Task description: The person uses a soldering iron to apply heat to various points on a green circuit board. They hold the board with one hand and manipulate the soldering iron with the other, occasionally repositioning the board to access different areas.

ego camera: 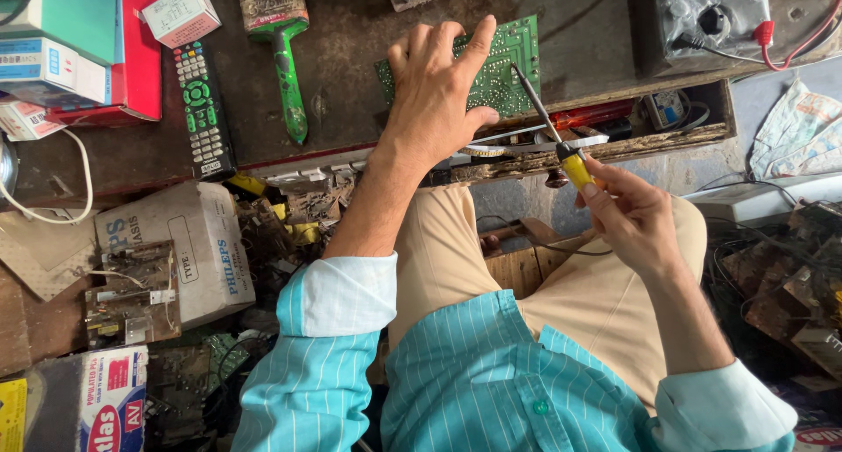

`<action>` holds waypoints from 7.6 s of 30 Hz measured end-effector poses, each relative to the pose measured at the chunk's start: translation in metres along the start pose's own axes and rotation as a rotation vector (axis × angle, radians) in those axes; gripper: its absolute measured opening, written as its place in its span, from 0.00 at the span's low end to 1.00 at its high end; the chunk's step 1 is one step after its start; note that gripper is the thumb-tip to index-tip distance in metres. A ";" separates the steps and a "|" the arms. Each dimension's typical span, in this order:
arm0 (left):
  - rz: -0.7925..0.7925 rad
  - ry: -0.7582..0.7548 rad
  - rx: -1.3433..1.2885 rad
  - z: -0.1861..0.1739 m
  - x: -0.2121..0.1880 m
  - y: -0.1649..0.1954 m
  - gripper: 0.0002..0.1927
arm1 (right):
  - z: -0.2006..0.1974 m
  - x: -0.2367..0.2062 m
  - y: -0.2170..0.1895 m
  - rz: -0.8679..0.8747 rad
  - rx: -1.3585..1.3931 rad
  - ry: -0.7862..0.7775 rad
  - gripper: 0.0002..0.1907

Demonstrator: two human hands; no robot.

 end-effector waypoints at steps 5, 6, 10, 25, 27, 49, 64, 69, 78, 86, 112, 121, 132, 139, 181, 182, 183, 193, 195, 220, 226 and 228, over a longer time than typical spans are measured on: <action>0.001 0.005 -0.003 0.003 0.000 -0.002 0.55 | -0.003 0.010 0.009 0.019 0.208 -0.122 0.18; -0.001 0.002 -0.004 0.004 0.000 -0.002 0.55 | -0.004 0.012 0.011 0.028 0.242 -0.142 0.18; 0.010 0.015 -0.001 0.005 0.001 -0.003 0.55 | -0.006 0.019 0.015 0.075 0.300 -0.185 0.18; 0.038 0.032 -0.008 -0.002 -0.003 0.003 0.56 | -0.027 0.021 -0.009 -0.138 -0.284 -0.002 0.18; 0.044 0.036 0.003 -0.002 -0.004 0.005 0.56 | -0.026 0.019 -0.008 -0.122 -0.285 0.016 0.19; 0.064 0.083 0.024 0.002 -0.008 0.006 0.57 | -0.009 -0.001 -0.018 -0.057 -0.185 0.023 0.18; 0.019 0.083 0.022 0.000 -0.010 0.010 0.56 | -0.034 -0.074 -0.106 -0.173 -0.343 0.341 0.19; 0.006 0.089 0.084 0.006 -0.006 0.005 0.57 | -0.039 -0.066 -0.104 -0.122 -0.568 0.370 0.18; 0.017 0.054 -0.015 0.009 -0.006 -0.002 0.56 | -0.016 -0.056 -0.084 -0.207 -0.463 0.313 0.18; 0.044 0.080 -0.014 0.003 -0.006 0.001 0.57 | 0.002 -0.041 -0.079 -0.213 -0.539 0.292 0.18; 0.048 0.060 -0.020 0.000 -0.002 -0.001 0.56 | 0.001 -0.018 -0.026 -0.049 -0.207 0.190 0.19; 0.055 0.066 -0.019 0.000 -0.006 0.000 0.56 | 0.010 -0.016 -0.017 -0.074 -0.125 0.181 0.19; 0.069 0.093 -0.025 0.003 -0.007 -0.002 0.56 | 0.007 -0.006 -0.006 -0.040 -0.070 0.101 0.18; 0.067 0.091 -0.022 0.002 -0.007 0.000 0.56 | 0.009 -0.002 -0.005 -0.014 0.009 0.057 0.17; 0.055 0.099 -0.014 -0.002 -0.007 0.002 0.55 | 0.014 -0.012 -0.013 -0.122 -0.169 0.163 0.18; 0.059 0.106 -0.010 -0.002 -0.006 0.002 0.55 | 0.014 -0.011 -0.011 -0.112 -0.140 0.155 0.18; 0.062 0.111 -0.008 -0.002 -0.007 0.003 0.55 | 0.013 -0.011 -0.009 -0.099 -0.111 0.146 0.18; 0.046 0.098 -0.010 0.001 -0.008 0.001 0.55 | 0.010 -0.001 -0.004 -0.009 -0.005 0.076 0.15; 0.043 0.087 -0.005 0.002 -0.009 0.001 0.55 | 0.009 -0.002 -0.006 -0.031 -0.030 0.080 0.16; 0.027 0.111 -0.007 0.004 -0.007 0.003 0.55 | -0.007 -0.051 -0.093 -0.210 -0.460 0.336 0.17; 0.024 0.089 0.004 0.000 -0.005 0.002 0.55 | -0.036 -0.078 -0.103 -0.430 -0.397 0.445 0.12; 0.014 0.074 0.001 0.000 -0.006 0.004 0.55 | -0.034 -0.062 -0.092 -0.207 -0.684 0.406 0.14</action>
Point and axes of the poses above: each hand's wrist, its own x-axis towards the middle knuckle, its own z-axis out of the palm, y = z × x, the point moved 5 cm from there along x, towards the middle knuckle, and after that the axes turned 6 degrees about z, right-handed, at the moved point
